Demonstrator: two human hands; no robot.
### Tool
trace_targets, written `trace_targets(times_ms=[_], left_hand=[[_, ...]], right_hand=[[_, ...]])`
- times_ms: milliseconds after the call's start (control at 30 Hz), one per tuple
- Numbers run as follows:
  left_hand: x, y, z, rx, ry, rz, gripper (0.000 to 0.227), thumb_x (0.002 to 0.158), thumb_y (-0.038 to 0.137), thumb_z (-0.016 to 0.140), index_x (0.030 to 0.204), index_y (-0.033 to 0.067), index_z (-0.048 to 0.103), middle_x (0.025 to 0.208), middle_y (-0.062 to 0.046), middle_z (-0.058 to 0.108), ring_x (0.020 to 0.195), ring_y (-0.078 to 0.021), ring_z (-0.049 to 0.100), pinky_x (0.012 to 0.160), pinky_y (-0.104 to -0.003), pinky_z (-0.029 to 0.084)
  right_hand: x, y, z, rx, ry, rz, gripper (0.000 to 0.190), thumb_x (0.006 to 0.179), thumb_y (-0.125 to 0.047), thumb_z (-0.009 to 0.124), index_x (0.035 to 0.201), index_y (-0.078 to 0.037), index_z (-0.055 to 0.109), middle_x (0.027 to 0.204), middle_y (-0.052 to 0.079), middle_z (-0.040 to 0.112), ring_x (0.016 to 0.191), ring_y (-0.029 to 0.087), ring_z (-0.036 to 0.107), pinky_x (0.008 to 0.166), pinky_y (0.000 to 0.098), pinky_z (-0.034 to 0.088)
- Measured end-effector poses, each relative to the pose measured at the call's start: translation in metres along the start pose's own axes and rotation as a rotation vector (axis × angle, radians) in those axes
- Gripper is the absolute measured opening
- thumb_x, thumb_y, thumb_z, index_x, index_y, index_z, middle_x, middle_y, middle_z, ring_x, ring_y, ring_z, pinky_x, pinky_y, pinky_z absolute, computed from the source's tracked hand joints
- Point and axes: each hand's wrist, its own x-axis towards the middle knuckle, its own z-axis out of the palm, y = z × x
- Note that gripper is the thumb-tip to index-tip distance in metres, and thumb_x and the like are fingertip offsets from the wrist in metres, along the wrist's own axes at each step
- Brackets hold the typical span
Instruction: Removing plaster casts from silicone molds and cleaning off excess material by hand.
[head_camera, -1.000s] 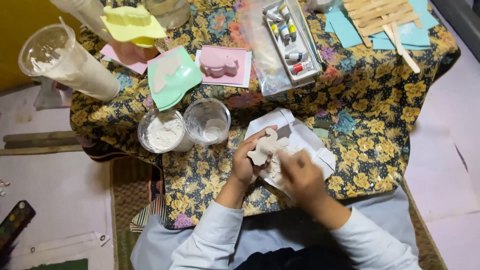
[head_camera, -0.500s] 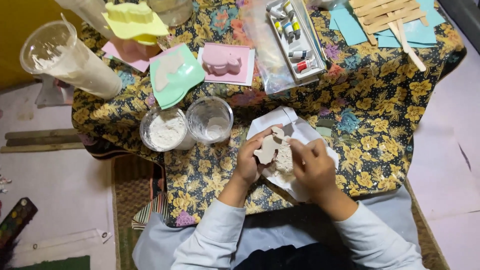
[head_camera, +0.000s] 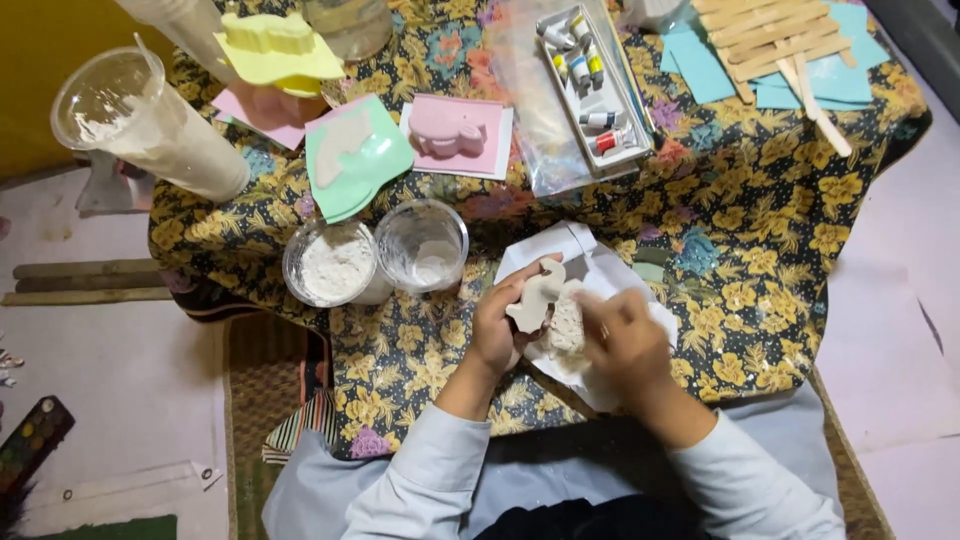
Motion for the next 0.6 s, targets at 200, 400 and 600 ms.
trace_targets(times_ms=[200, 400, 600], left_hand=[[-0.003, 0.005, 0.004, -0.005, 0.063, -0.021, 0.06, 0.087, 0.023, 0.042, 0.14, -0.0014, 0.058, 0.066, -0.021, 0.065, 0.051, -0.0179, 0.058, 0.038, -0.019, 0.038], [-0.008, 0.004, 0.01, 0.048, 0.06, 0.083, 0.056, 0.088, 0.022, 0.047, 0.135, -0.0028, 0.063, 0.113, -0.023, 0.071, 0.088, -0.0222, 0.066, 0.077, -0.029, 0.053], [-0.001, 0.0, 0.001, 0.0, 0.04, 0.036, 0.055, 0.091, 0.018, 0.044, 0.139, -0.0046, 0.057, 0.087, -0.027, 0.07, 0.067, -0.0246, 0.064, 0.054, -0.029, 0.051]], right_hand=[[-0.006, -0.031, -0.001, 0.151, -0.03, -0.013, 0.02, 0.088, -0.014, 0.071, 0.105, -0.023, 0.075, 0.073, -0.004, 0.045, 0.043, 0.017, 0.05, 0.044, 0.0279, 0.047], [-0.016, -0.017, 0.012, 0.045, -0.013, -0.067, 0.017, 0.088, -0.016, 0.072, 0.105, -0.017, 0.072, 0.074, 0.002, 0.043, 0.048, 0.023, 0.052, 0.046, 0.0334, 0.049], [-0.008, 0.011, 0.016, 0.125, 0.023, 0.016, 0.016, 0.089, -0.014, 0.074, 0.105, -0.017, 0.073, 0.081, -0.002, 0.048, 0.054, 0.017, 0.058, 0.052, 0.0266, 0.051]])
